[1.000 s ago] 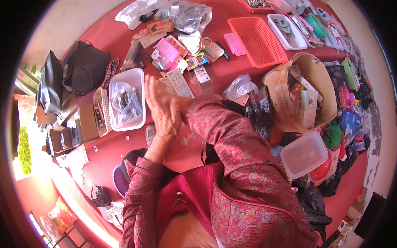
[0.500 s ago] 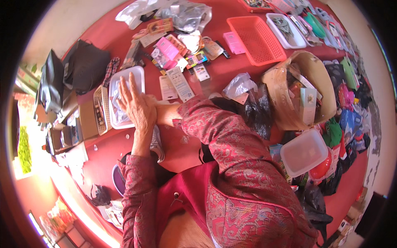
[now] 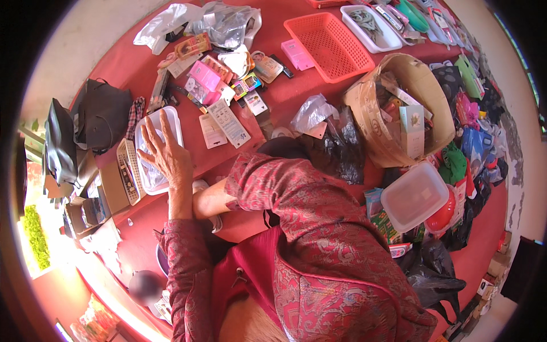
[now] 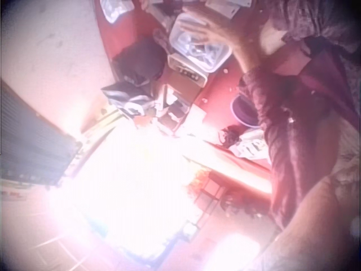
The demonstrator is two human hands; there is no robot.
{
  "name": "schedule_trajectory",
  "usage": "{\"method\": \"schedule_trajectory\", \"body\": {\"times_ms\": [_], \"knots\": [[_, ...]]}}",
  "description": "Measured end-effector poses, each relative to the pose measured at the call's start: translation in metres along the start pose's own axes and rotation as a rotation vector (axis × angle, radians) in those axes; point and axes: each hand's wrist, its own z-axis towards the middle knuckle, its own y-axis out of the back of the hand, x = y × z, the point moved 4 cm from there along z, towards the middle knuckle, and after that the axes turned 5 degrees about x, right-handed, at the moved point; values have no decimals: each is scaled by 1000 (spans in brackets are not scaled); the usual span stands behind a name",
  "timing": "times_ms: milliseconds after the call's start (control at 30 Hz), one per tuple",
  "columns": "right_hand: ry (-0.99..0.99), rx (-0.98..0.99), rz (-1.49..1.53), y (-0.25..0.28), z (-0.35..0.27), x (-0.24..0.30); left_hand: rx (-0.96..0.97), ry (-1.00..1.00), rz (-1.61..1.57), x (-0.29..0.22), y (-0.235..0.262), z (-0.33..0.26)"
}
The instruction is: The person sits on the floor and sorts through a large pile of miscellaneous small items, including packaged goods and boxes. They pick up individual items, inspect them, and place them into a white plastic container or a cardboard box.
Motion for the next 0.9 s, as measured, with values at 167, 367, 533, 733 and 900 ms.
{"method": "schedule_trajectory", "body": {"times_ms": [167,367,533,733,900], "knots": [[507,-163,-19,31,-28,30,80,-17,83,7,-5,-7],[149,379,304,67,-25,-15,204,-48,102,9,-23,-8],[-424,89,88,108,-67,-192,835,-190,90,13,-47,-41],[-1240,-275,272,58,-120,-294,1023,-287,-147,0,-59,-73],[-1201,-279,225,26,-89,-312,954,-337,-117,-4,-60,-67]]}}
